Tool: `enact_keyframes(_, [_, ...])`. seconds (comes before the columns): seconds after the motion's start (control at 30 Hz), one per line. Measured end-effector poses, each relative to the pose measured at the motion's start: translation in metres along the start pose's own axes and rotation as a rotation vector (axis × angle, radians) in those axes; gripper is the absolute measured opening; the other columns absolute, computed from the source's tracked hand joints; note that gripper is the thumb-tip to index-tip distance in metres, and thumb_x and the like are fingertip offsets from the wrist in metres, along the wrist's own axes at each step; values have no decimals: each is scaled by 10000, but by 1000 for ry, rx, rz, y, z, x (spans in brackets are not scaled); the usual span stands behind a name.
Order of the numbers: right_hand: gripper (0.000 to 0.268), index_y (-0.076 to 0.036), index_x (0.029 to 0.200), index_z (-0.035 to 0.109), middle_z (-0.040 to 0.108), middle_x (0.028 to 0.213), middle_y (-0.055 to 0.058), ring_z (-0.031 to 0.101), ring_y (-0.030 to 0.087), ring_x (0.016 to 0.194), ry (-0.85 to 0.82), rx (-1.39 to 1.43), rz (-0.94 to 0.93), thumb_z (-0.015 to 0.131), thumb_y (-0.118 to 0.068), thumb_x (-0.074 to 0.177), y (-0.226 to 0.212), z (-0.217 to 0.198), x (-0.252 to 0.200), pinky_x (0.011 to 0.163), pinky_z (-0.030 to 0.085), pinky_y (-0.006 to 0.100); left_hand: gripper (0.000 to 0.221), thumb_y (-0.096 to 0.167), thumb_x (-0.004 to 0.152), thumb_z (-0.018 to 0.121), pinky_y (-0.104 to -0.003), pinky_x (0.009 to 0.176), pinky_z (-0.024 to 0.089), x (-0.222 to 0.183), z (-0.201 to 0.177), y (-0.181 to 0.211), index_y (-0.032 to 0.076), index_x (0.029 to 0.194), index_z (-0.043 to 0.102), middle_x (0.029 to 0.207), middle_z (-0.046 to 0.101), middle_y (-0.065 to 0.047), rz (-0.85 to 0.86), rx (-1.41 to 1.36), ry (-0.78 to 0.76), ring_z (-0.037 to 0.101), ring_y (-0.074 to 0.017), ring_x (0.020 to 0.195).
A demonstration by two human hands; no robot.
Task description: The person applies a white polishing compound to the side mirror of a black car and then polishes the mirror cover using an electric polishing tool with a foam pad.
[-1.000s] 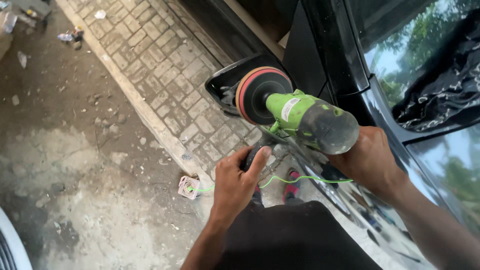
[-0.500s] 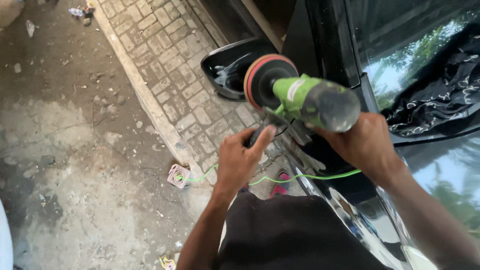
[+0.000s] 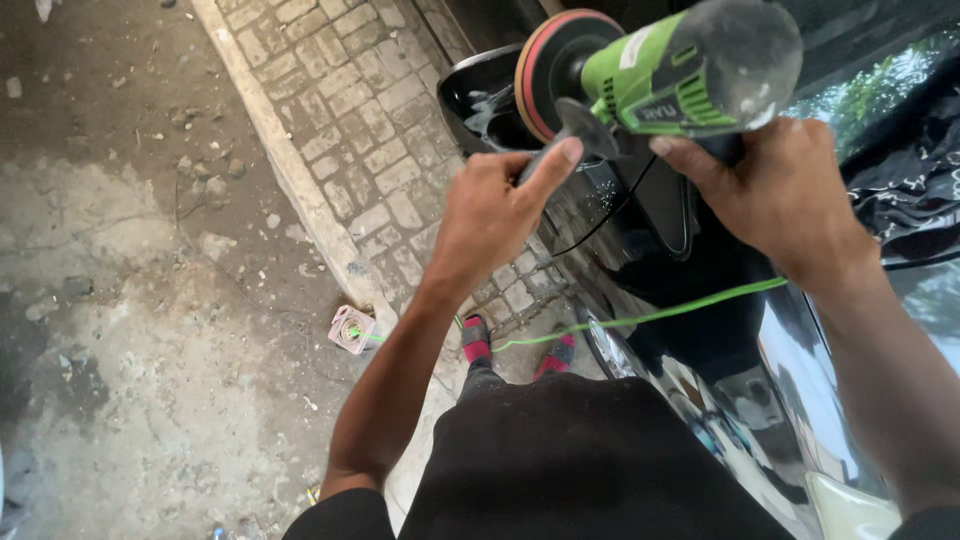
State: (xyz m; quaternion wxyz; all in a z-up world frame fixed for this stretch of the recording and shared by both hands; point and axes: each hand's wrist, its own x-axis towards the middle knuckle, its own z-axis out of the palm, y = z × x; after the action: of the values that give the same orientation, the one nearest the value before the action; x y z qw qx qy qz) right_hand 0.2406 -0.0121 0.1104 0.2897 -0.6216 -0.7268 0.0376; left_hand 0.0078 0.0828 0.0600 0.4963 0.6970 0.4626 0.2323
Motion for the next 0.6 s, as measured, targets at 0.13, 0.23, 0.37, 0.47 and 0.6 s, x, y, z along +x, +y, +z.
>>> enact_keyframes(0.13, [386,-24,1134,749,695,695,102,690,208,571,-98,-80,205,711,-399,1054,-6,6,-5,536,542,360,707,676,894,594,-299,378,386,-8,-8,0,42,604,707,452,518,17,-42,5,-31,506,-83,395])
enact_keyframes(0.23, [379,-37,1088,769,680,657,110,675,219,545,-72,-74,187,725,-410,1038,-10,18,-5,522,524,364,637,663,880,608,-287,361,396,-9,-20,-4,80,653,727,436,531,23,-38,-23,-6,525,-74,377])
enact_keyframes(0.37, [380,-37,1059,759,663,633,106,653,222,515,-59,-99,131,728,-416,1043,-15,22,6,502,503,357,673,639,889,646,-289,352,376,-11,-34,-3,33,598,663,448,500,19,-77,-80,5,491,-77,372])
enact_keyframes(0.47, [385,-42,1040,754,646,587,116,653,240,485,-103,-127,185,710,-422,1000,-14,18,10,482,502,371,689,639,898,644,-285,343,376,-9,-29,0,26,584,651,440,489,18,-92,-69,1,493,-77,353])
enact_keyframes(0.6, [422,-17,1092,736,660,643,142,668,298,542,-77,-120,92,742,-433,1018,-2,5,17,528,518,409,689,627,905,650,-281,336,371,-13,-15,3,17,587,641,439,483,13,-114,-127,43,484,-75,344])
